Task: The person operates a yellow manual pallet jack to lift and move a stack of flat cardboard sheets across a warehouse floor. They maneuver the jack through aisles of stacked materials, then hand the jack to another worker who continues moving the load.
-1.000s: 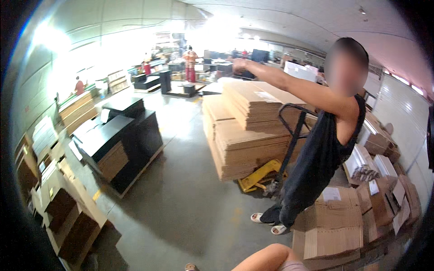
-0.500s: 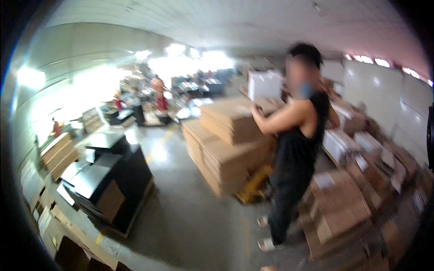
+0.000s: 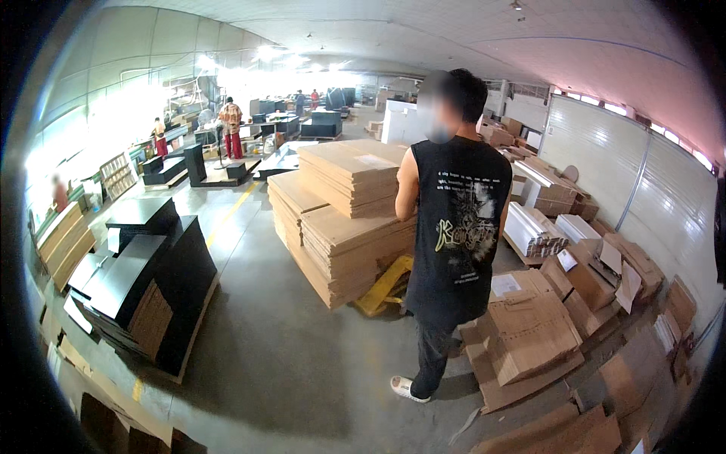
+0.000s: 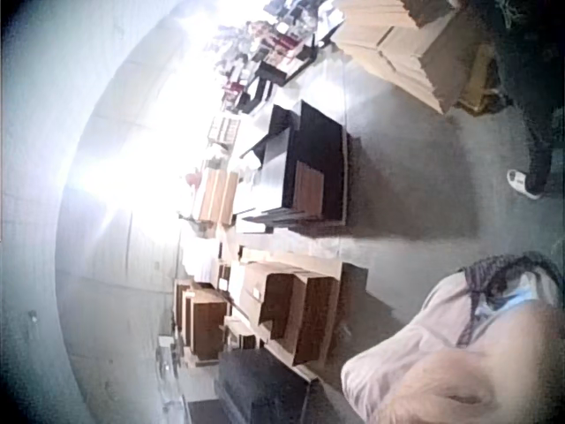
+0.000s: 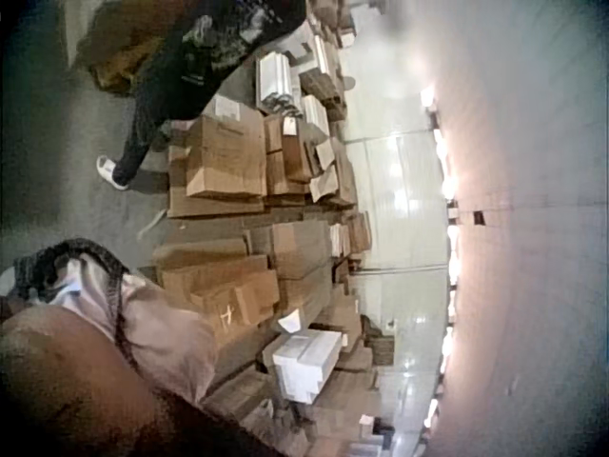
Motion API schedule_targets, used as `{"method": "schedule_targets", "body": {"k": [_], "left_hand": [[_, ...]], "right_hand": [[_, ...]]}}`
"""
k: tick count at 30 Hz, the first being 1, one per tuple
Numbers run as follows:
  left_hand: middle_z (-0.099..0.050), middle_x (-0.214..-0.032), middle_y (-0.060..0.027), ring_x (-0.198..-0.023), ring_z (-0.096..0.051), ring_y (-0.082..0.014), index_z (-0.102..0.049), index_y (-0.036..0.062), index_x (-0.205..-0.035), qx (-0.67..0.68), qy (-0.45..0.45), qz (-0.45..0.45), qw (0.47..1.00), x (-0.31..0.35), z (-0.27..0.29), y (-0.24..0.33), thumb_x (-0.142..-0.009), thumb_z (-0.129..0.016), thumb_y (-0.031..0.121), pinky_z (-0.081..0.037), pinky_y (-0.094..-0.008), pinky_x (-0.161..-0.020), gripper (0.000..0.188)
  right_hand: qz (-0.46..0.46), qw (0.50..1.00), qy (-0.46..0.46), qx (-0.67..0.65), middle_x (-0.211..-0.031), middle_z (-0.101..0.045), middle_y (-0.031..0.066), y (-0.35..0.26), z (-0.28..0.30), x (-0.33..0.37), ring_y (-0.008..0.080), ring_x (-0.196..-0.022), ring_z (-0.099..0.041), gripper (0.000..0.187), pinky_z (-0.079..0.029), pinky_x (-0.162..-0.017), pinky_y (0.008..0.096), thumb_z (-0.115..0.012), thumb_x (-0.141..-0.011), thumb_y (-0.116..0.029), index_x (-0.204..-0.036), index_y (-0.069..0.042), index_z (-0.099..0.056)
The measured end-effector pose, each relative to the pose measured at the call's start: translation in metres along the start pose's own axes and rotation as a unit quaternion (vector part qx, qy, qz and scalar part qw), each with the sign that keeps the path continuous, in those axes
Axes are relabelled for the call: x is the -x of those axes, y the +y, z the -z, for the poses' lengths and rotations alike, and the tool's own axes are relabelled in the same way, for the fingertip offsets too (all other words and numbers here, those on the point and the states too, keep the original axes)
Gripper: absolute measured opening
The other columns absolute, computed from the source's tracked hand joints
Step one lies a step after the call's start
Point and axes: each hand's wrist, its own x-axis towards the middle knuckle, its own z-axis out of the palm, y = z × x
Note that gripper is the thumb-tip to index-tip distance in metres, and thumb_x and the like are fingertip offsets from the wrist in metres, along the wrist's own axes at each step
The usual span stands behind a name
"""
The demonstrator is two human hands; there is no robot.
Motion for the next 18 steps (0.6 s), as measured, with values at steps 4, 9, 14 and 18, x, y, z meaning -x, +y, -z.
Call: {"method": "schedule_targets", "body": {"k": [4,9,14,18], "left_hand": [[-0.067,-0.108,-0.0148,-0.102,-0.063,-0.0254,-0.067,0.0110,-0.110,0.013,-0.008,0.006,1.000,-0.004,-0.007,0.001,-0.081,-0.068,0.038,-0.050,-0.0415,-0.087,0.040],[-0.068,-0.105,-0.0131,-0.098,-0.064,-0.0251,-0.068,0.0105,-0.107,0.014,-0.024,0.045,0.999,0.001,-0.021,-0.022,-0.081,-0.067,0.038,-0.051,-0.0412,-0.084,0.038],[-0.069,-0.102,-0.0115,-0.094,-0.065,-0.0248,-0.069,0.0100,-0.103,0.017,-0.045,0.067,0.997,0.001,-0.035,-0.043,-0.081,-0.067,0.038,-0.052,-0.0408,-0.081,0.036],[-0.070,-0.100,-0.0101,-0.091,-0.065,-0.0246,-0.069,0.0096,-0.101,0.013,-0.062,0.096,0.993,0.007,-0.038,-0.069,-0.081,-0.066,0.038,-0.052,-0.0406,-0.079,0.034]], "right_hand": [[0.003,1.000,-0.007,0.023,-0.080,-0.063,0.0115,-0.017,0.021,-0.022,0.0217,-0.071,-0.058,0.026,-0.049,-0.063,0.0391,-0.060,-0.085,-0.029,-0.087,-0.003,-0.063],[-0.010,0.999,-0.026,0.032,-0.077,-0.064,0.0117,-0.019,0.032,-0.035,0.0217,-0.068,-0.058,0.024,-0.049,-0.061,0.0391,-0.060,-0.084,-0.027,-0.082,-0.003,-0.063],[-0.032,0.997,-0.044,0.048,-0.074,-0.064,0.0118,0.001,0.040,-0.029,0.0217,-0.065,-0.059,0.023,-0.049,-0.059,0.0391,-0.060,-0.083,-0.025,-0.078,-0.003,-0.064],[-0.034,0.991,-0.097,0.083,-0.072,-0.065,0.0120,0.024,0.052,-0.035,0.0217,-0.063,-0.060,0.022,-0.049,-0.057,0.0391,-0.060,-0.083,-0.023,-0.075,-0.002,-0.065]]}}
